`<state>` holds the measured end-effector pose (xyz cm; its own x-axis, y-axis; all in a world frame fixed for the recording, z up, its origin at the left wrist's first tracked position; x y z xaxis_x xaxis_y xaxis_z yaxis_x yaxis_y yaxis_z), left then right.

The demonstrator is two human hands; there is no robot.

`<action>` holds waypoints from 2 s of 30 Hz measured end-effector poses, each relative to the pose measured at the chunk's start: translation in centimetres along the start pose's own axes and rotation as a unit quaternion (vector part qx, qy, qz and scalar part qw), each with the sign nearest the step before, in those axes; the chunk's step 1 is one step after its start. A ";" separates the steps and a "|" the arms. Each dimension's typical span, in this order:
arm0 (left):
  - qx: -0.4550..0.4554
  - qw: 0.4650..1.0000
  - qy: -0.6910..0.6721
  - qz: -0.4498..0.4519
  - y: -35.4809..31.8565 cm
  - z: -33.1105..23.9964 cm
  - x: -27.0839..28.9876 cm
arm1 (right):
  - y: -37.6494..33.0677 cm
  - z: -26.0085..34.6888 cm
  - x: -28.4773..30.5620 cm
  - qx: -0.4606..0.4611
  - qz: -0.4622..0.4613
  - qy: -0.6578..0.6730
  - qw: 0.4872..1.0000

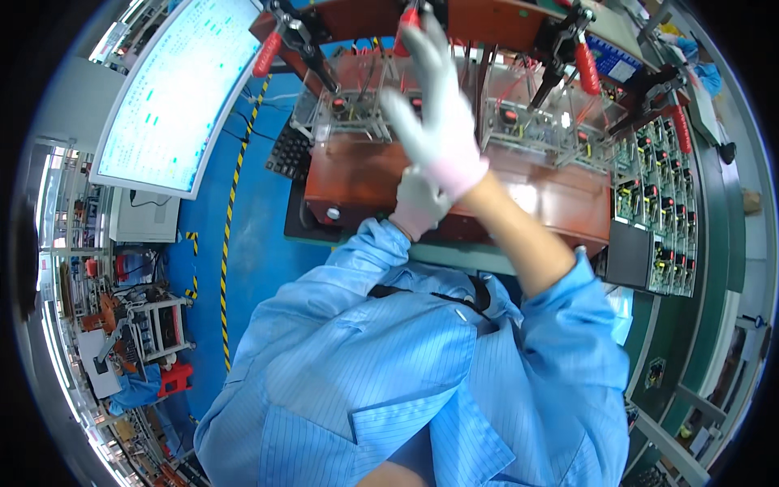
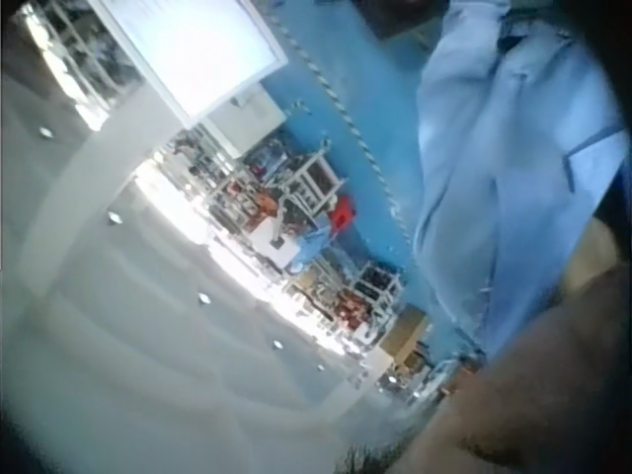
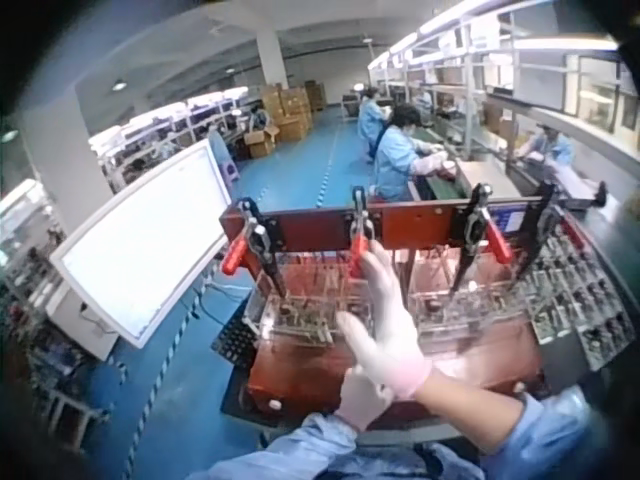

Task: Testing circuit boards by inserting them into a testing fixture and returning them to a conveyor belt.

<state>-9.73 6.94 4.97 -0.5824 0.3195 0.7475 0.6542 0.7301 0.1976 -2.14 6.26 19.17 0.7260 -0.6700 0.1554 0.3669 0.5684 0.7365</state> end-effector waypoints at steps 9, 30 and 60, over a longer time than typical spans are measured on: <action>-0.080 0.992 0.090 0.029 1.0 1.8 -6.4 | -14.4 -3.5 3.2 0.040 0.151 -0.165 0.974; -0.188 0.854 0.483 -0.036 1.2 12.5 -17.7 | -15.1 -3.3 4.1 0.014 0.132 -0.191 0.972; -0.190 0.921 0.333 0.065 1.4 -1.2 -5.1 | -16.7 -3.4 4.7 0.038 0.109 -0.172 0.978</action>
<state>-5.28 5.61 2.16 -0.1452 -0.1444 0.9788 0.8927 0.4075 0.1925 -2.90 -4.72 5.30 0.5386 -0.6647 0.5177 0.1707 0.6878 0.7055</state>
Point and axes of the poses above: each hand's wrist, its own y-axis towards the middle knuckle, its own x-axis out of the back of the hand, z = x × y, the point moved 3 cm from there along y, towards the middle knuckle, and after that the axes turned 1 degree about -z, right-handed, at the moved point
